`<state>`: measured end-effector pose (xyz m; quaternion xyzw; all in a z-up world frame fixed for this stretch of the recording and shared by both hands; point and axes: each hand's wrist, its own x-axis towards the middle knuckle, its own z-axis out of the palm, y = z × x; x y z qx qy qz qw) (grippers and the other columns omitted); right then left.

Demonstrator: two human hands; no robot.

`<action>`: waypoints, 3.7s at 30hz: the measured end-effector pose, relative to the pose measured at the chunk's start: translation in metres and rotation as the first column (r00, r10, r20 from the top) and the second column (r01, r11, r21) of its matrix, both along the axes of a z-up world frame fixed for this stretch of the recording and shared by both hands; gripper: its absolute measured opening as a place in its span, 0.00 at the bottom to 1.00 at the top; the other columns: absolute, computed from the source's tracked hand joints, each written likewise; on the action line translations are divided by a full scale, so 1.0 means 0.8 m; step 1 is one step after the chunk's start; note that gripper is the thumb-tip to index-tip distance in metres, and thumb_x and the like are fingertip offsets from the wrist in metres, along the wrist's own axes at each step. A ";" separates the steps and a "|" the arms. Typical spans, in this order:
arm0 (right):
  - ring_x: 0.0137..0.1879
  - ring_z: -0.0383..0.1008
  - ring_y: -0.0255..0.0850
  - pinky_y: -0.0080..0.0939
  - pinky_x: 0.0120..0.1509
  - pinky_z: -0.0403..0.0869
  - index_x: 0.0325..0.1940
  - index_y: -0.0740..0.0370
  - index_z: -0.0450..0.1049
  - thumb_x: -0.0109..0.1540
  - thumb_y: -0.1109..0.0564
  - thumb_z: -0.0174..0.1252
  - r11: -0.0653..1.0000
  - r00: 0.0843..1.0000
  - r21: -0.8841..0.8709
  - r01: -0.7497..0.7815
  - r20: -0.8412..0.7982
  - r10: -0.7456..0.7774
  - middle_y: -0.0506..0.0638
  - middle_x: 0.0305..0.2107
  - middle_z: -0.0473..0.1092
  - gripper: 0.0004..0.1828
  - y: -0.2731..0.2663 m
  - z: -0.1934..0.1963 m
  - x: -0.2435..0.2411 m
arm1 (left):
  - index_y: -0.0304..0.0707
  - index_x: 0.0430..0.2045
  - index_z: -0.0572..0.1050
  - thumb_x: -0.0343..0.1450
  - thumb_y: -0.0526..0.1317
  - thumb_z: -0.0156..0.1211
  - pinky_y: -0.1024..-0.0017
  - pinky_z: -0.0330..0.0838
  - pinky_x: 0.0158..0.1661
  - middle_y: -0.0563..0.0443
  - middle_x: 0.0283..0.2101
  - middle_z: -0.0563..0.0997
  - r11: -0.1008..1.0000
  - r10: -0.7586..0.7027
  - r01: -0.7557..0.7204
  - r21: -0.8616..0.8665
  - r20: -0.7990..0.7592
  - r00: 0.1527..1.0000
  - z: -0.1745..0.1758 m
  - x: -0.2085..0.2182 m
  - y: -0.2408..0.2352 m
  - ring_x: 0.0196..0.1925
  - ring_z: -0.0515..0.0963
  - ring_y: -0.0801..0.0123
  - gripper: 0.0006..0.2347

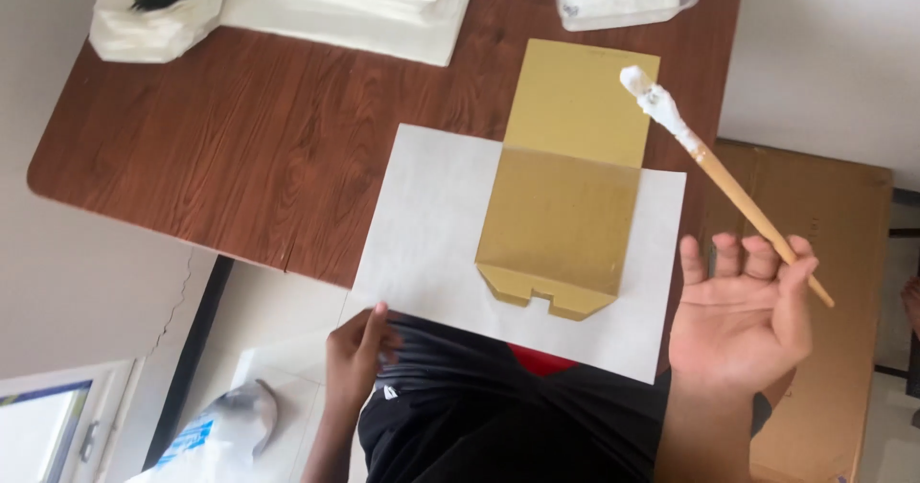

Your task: Assembling paper bags by folding paper around a template and applying glue with a brush.

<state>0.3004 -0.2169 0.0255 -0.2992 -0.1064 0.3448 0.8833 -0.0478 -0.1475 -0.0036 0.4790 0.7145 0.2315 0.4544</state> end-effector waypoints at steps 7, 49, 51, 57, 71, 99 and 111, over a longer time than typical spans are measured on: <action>0.54 0.76 0.35 0.59 0.73 0.71 0.45 0.43 0.75 0.68 0.46 0.57 0.988 0.991 -0.104 -0.112 -0.092 0.102 0.37 0.39 0.78 0.05 0.048 0.024 -0.005 | 0.38 0.08 0.62 0.73 0.46 0.63 0.74 0.57 0.23 0.56 0.12 0.66 0.941 0.057 -0.057 0.333 0.008 0.998 -0.012 0.013 0.016 0.17 0.61 0.77 0.22; 0.25 0.72 0.28 0.30 0.32 0.70 0.39 0.47 0.70 0.66 0.40 0.45 0.656 0.851 -0.683 0.322 0.513 0.117 0.39 0.26 0.79 0.14 0.333 0.022 0.191 | 0.26 0.45 0.72 0.78 0.31 0.53 0.47 0.72 0.59 0.30 0.50 0.73 -0.137 -0.945 0.599 0.789 -0.285 0.159 0.024 0.151 0.055 0.57 0.73 0.37 0.06; 0.24 0.72 0.28 0.32 0.30 0.70 0.38 0.45 0.70 0.66 0.39 0.44 0.599 0.898 -0.759 0.255 0.416 0.144 0.37 0.27 0.79 0.14 0.340 0.017 0.191 | 0.26 0.53 0.71 0.78 0.32 0.52 0.43 0.70 0.63 0.26 0.55 0.72 -0.024 -0.978 0.584 0.811 -0.140 0.154 0.026 0.143 0.058 0.63 0.71 0.30 0.10; 0.27 0.63 0.29 0.31 0.36 0.66 0.41 0.46 0.74 0.63 0.32 0.48 0.515 0.946 -0.856 0.037 0.196 0.257 0.35 0.25 0.69 0.21 0.318 0.024 0.199 | 0.40 0.55 0.72 0.76 0.25 0.47 0.49 0.63 0.72 0.43 0.62 0.73 0.354 -0.888 0.521 0.776 0.106 0.447 0.038 0.114 0.126 0.73 0.68 0.50 0.15; 0.31 0.62 0.29 0.30 0.34 0.62 0.49 0.51 0.67 0.74 0.38 0.45 0.466 0.606 -0.874 0.139 0.448 0.658 0.40 0.35 0.68 0.17 0.249 0.013 0.185 | 0.41 0.54 0.75 0.76 0.50 0.55 0.45 0.50 0.71 0.43 0.68 0.69 0.056 -0.601 0.819 0.571 -0.636 0.484 -0.004 0.130 0.125 0.73 0.64 0.49 0.17; 0.33 0.62 0.44 0.49 0.36 0.61 0.36 0.57 0.58 0.72 0.37 0.67 0.740 -0.021 -0.291 0.606 0.924 0.381 0.45 0.27 0.59 0.30 0.254 -0.033 0.098 | 0.38 0.50 0.78 0.77 0.34 0.56 0.70 0.75 0.51 0.48 0.48 0.76 0.490 -0.628 0.443 0.751 -0.048 0.777 -0.001 0.136 0.111 0.50 0.78 0.63 0.10; 0.31 0.45 0.35 0.39 0.35 0.49 0.29 0.58 0.51 0.73 0.42 0.65 0.870 0.161 -0.152 0.469 0.983 0.085 0.42 0.24 0.46 0.33 0.234 -0.010 0.091 | 0.39 0.46 0.81 0.72 0.45 0.62 0.77 0.77 0.36 0.54 0.37 0.84 0.732 -0.496 0.423 0.534 -0.008 0.868 0.012 0.149 0.148 0.36 0.81 0.73 0.13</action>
